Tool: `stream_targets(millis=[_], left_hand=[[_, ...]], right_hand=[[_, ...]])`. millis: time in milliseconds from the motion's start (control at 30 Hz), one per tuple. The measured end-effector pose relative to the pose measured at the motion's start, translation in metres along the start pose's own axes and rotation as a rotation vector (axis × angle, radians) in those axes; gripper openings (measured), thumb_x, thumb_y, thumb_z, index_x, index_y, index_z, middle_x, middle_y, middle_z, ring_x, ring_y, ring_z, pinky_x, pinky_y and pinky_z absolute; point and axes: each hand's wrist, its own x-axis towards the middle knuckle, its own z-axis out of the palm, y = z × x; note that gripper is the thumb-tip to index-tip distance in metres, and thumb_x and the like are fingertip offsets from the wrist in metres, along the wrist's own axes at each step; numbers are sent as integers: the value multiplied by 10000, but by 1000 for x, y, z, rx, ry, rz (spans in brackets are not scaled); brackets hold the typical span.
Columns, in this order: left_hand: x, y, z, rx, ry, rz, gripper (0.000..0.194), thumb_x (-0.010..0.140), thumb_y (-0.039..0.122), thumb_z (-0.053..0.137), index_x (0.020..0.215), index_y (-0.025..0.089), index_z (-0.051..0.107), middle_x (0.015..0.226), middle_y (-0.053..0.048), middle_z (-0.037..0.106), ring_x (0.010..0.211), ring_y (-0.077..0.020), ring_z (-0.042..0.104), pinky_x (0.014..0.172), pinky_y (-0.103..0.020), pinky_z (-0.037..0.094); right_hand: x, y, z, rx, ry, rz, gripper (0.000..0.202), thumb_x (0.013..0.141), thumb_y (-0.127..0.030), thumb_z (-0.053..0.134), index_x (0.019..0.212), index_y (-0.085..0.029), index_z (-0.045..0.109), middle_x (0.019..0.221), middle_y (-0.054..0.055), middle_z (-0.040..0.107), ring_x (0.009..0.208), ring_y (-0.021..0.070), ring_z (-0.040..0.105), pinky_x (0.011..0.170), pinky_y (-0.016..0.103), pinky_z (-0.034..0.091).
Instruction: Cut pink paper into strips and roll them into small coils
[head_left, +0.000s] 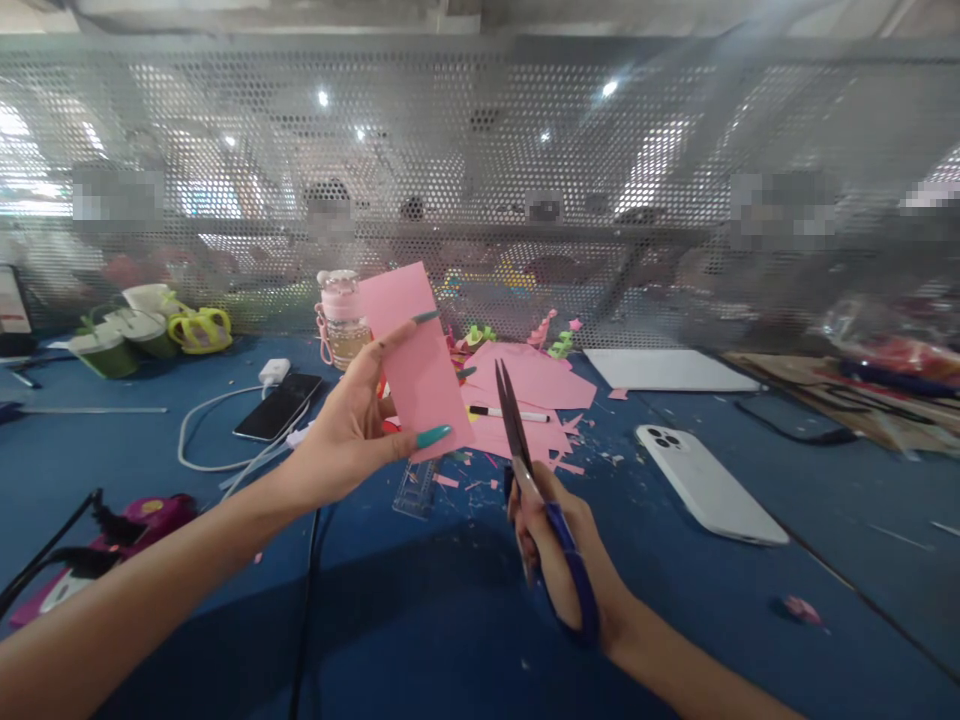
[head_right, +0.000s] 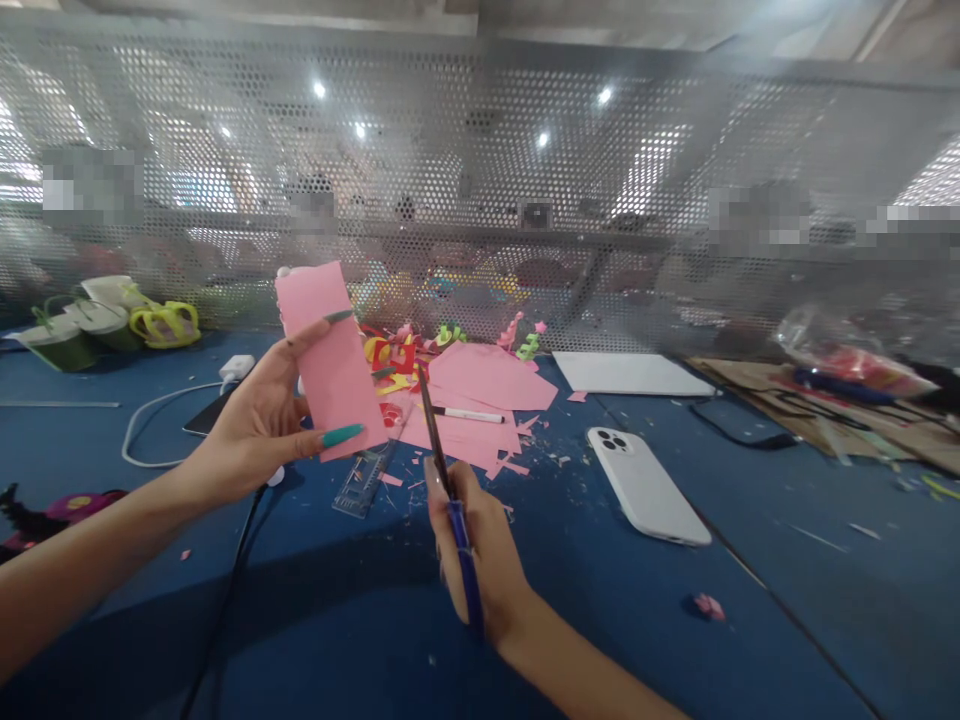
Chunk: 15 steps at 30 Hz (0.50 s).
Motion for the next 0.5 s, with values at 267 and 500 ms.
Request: stream_targets(millis=[267, 500], left_hand=[[0, -2, 5, -127, 3, -74, 730, 659, 28, 687, 1285, 282, 410, 1353, -58, 436, 970, -200, 601, 773, -296, 567], [-4, -16, 7, -603, 45, -513, 219, 742, 166, 636, 957, 150, 599, 905, -47, 657, 778, -181, 648, 689, -306, 551]], right_hand=[[27, -2, -21, -868, 142, 115, 291, 827, -479, 437, 770, -194, 439, 674, 99, 617, 615, 262, 611, 507, 299, 347], [40, 8, -32, -1190, 145, 224, 319, 820, -362, 535, 944, -73, 484, 860, 204, 629, 834, 310, 633, 629, 323, 429]])
